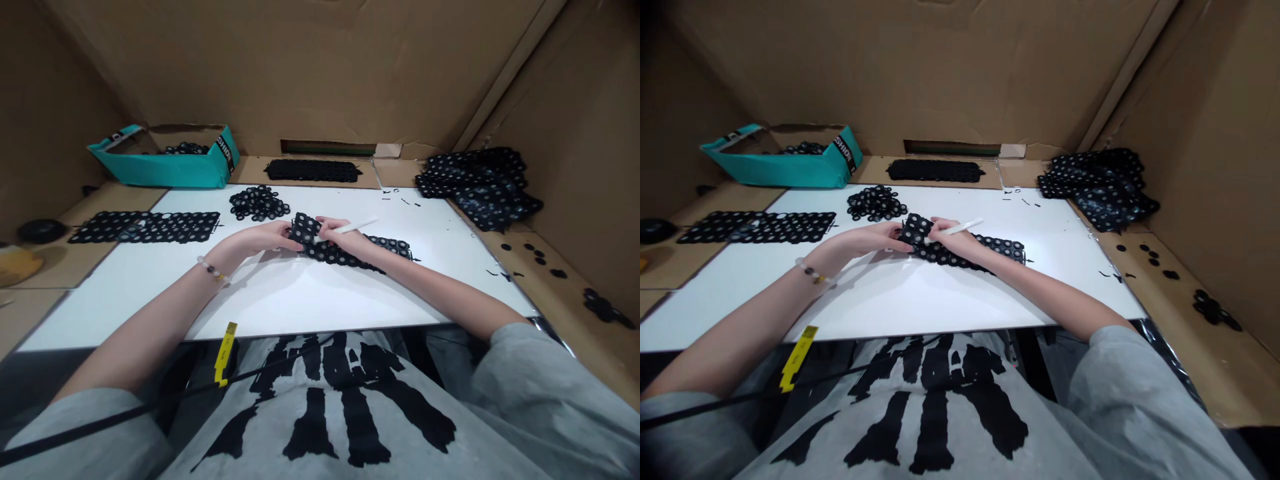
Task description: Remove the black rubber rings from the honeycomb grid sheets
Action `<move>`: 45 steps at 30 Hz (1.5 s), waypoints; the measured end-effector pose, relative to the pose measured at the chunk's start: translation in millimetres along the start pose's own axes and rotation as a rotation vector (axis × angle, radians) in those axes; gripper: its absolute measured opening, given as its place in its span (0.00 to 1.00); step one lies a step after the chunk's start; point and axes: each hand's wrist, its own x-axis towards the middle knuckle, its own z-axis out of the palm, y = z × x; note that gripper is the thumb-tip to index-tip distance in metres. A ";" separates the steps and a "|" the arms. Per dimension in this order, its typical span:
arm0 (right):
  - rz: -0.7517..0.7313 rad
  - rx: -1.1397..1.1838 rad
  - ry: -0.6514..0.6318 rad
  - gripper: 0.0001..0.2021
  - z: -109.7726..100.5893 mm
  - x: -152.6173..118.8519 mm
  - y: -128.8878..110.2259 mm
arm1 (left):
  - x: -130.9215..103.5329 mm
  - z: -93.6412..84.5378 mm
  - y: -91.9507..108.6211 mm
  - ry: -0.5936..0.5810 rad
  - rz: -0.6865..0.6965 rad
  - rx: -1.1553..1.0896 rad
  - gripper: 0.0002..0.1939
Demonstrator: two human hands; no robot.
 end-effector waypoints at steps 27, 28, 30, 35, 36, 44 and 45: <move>0.077 -0.019 0.028 0.06 -6.7 -7.6 -1.0 | 3.2 16.9 1.1 0.089 -0.031 -0.020 0.17; 0.074 -0.024 0.026 0.06 -5.9 -7.5 -0.1 | 4.0 17.1 0.2 0.084 -0.013 -0.010 0.17; 0.058 -0.038 0.027 0.06 -4.4 -7.7 0.6 | 5.4 18.3 -0.9 0.088 0.021 0.030 0.18; 0.007 -0.073 0.051 0.06 -4.2 -11.1 -3.6 | 6.8 21.8 -2.2 0.155 0.034 0.088 0.17; 0.008 -0.080 0.055 0.06 -4.5 -11.9 -4.9 | 6.7 21.8 -2.6 0.152 0.024 0.072 0.17; -0.020 -0.121 0.068 0.07 -2.7 -15.0 -8.5 | 3.0 20.2 -0.8 0.111 -0.028 -0.012 0.19; -0.023 -0.123 0.070 0.07 -2.5 -14.9 -8.1 | 2.3 20.4 0.6 0.114 -0.035 -0.019 0.19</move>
